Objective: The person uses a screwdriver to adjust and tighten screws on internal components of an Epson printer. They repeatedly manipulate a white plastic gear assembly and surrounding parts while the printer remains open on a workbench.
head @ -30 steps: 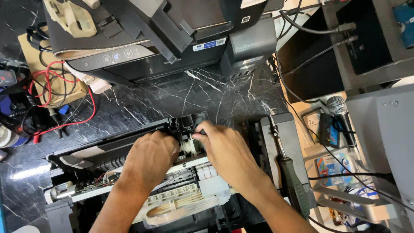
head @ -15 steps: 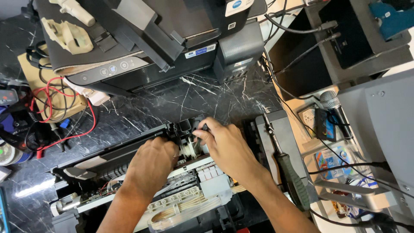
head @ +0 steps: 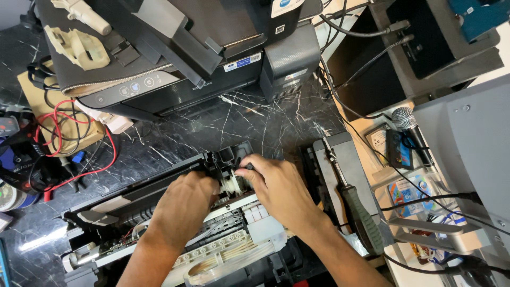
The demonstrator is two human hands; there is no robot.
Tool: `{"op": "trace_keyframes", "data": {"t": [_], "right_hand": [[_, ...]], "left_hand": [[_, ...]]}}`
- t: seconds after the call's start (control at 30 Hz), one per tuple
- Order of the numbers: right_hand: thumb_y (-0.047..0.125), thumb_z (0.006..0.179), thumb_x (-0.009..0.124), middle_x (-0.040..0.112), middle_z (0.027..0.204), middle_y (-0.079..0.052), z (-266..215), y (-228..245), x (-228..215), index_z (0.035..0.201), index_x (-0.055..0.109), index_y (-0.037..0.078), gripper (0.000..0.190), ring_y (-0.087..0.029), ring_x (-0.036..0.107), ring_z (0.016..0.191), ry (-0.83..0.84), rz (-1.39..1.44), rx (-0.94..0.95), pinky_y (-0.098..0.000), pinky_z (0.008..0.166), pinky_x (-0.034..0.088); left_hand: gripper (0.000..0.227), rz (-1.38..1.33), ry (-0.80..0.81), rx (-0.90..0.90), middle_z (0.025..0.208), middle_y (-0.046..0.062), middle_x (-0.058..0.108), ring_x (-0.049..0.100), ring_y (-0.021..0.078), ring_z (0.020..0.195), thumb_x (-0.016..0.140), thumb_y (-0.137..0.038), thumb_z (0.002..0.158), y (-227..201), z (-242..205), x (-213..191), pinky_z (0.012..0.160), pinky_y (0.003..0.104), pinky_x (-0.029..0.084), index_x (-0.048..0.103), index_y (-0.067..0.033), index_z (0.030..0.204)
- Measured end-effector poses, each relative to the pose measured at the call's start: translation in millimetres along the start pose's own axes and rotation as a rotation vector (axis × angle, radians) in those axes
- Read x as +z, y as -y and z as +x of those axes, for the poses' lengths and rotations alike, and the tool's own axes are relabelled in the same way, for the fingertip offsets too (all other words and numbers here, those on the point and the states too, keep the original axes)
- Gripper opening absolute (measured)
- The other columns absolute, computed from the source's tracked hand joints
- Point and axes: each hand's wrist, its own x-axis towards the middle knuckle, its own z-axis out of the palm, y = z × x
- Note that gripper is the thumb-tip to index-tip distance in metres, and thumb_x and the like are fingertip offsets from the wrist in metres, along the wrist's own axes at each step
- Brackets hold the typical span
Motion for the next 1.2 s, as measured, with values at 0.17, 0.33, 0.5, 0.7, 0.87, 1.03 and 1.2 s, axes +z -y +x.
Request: {"op": "trace_keyframes", "data": {"t": [0.17, 0.33, 0.5, 0.7, 0.87, 1.03, 1.2], "right_hand": [[0.029, 0.116, 0.071, 0.058, 0.054, 0.001, 5.1, 0.0, -6.0, 0.121, 0.077, 0.011, 0.02, -0.013, 0.045, 0.041, 0.037, -0.001, 0.015, -0.036, 0.041, 0.036], [0.032, 0.118, 0.067, 0.051, 0.048, 0.002, 9.7, -1.0, -8.6, 0.124, 0.081, 0.017, 0.021, -0.017, 0.036, 0.041, 0.068, -0.02, 0.103, -0.0393, 0.045, 0.036], [0.034, 0.117, 0.063, 0.092, 0.086, 0.002, 9.4, -6.7, -6.3, 0.12, 0.077, 0.016, 0.023, -0.015, 0.051, 0.035, 0.015, 0.06, 0.037, -0.0349, 0.046, 0.049], [0.025, 0.117, 0.066, 0.084, 0.068, 0.002, 9.2, -6.0, -11.6, 0.122, 0.076, 0.017, 0.014, -0.019, 0.043, 0.036, 0.047, 0.025, 0.063, -0.0385, 0.046, 0.043], [0.015, 0.114, 0.065, 0.094, 0.116, -0.001, 11.2, -4.2, -12.2, 0.122, 0.069, 0.014, 0.009, -0.024, 0.074, 0.046, 0.067, 0.023, 0.063, -0.0418, 0.066, 0.066], [0.036, 0.114, 0.065, 0.089, 0.081, -0.011, 9.8, 9.7, -17.2, 0.12, 0.08, 0.016, 0.026, -0.043, 0.087, 0.086, 0.019, 0.054, 0.108, -0.0536, 0.079, 0.066], [0.037, 0.115, 0.063, 0.089, 0.08, -0.008, 17.1, 2.7, -12.6, 0.116, 0.078, 0.015, 0.026, -0.042, 0.086, 0.085, 0.069, 0.007, 0.103, -0.0535, 0.08, 0.066]], "left_hand": [[0.033, -0.076, -0.011, -0.012, 0.117, 0.0, 0.074, 0.071, 0.0225, 0.11, 0.071, -0.004, 0.101, 1.1, 3.4, -0.4, 0.102, 0.039, 0.061, 0.07, -0.0273, 0.124], [0.027, -0.088, -0.074, -0.039, 0.114, 0.003, 0.074, 0.073, 0.023, 0.107, 0.072, -0.01, 0.101, 1.0, 3.2, 6.4, 0.1, 0.039, 0.062, 0.07, -0.0265, 0.122], [0.028, -0.242, 0.007, -0.099, 0.121, 0.008, 0.073, 0.074, 0.0273, 0.111, 0.063, -0.009, 0.107, 1.6, 2.9, -4.1, 0.107, 0.042, 0.06, 0.072, -0.0266, 0.128], [0.026, -0.267, -0.002, -0.088, 0.124, 0.007, 0.073, 0.07, 0.0281, 0.118, 0.059, -0.018, 0.11, 5.0, 9.0, 5.7, 0.112, 0.044, 0.056, 0.074, -0.0283, 0.129], [0.02, -0.216, -0.098, -0.065, 0.119, 0.005, 0.075, 0.072, 0.0277, 0.114, 0.063, -0.02, 0.108, 4.5, 11.7, 19.3, 0.106, 0.044, 0.059, 0.075, -0.0275, 0.122], [0.024, -0.264, -0.152, -0.158, 0.11, 0.007, 0.078, 0.081, 0.0356, 0.107, 0.066, -0.043, 0.107, -3.6, 21.7, 33.4, 0.092, 0.044, 0.068, 0.08, -0.0251, 0.113], [0.018, -0.226, -0.161, -0.132, 0.106, 0.007, 0.077, 0.082, 0.035, 0.102, 0.071, -0.036, 0.105, -5.1, 16.1, 19.1, 0.086, 0.043, 0.068, 0.082, -0.0222, 0.109]]}}
